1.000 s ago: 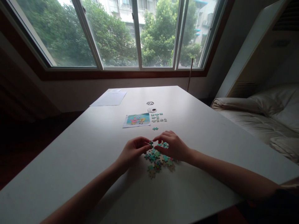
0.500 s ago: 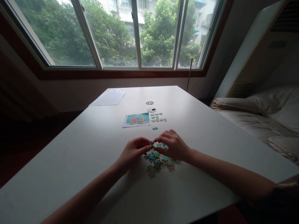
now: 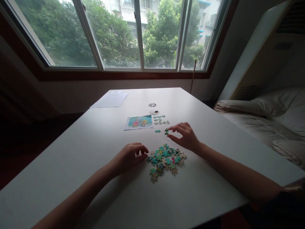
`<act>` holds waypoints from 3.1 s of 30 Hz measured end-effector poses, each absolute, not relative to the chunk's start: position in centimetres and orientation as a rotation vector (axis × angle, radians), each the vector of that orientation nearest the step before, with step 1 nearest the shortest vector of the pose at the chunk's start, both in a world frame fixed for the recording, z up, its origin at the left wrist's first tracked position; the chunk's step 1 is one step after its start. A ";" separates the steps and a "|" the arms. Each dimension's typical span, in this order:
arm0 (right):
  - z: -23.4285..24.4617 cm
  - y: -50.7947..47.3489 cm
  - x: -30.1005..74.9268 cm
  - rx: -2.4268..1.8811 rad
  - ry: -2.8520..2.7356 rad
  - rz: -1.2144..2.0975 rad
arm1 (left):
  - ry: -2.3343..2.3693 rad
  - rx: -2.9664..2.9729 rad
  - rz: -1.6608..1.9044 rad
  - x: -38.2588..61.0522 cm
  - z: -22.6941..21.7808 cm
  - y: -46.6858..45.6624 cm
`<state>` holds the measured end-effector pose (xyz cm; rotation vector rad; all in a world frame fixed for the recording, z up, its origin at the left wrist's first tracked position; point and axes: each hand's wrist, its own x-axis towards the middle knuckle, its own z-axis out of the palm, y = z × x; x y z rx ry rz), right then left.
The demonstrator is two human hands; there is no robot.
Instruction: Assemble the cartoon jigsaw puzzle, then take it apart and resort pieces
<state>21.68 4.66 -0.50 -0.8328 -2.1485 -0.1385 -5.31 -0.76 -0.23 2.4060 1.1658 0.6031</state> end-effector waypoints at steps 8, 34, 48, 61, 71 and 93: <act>-0.5 4.6 21.5 -0.796 -2.148 -0.177 | 1.107 2.435 0.503 -5.4 -0.4 -0.9; 0.0 18.9 19.3 -1.538 -2.258 0.479 | 1.082 2.448 0.448 -5.3 0.1 -1.7; -0.8 20.0 18.6 -1.579 -2.230 0.506 | 1.080 2.445 0.464 -5.7 -0.1 -1.7; -0.7 19.1 18.6 -1.433 -2.159 0.440 | 1.090 2.454 0.431 -5.7 -0.3 -1.6; -0.5 10.8 19.2 -1.009 -2.259 0.492 | 1.068 2.407 0.398 -5.5 0.1 -1.6; -0.9 -0.1 18.0 -0.582 -2.339 0.295 | 1.066 2.327 0.443 -4.9 -0.1 -2.2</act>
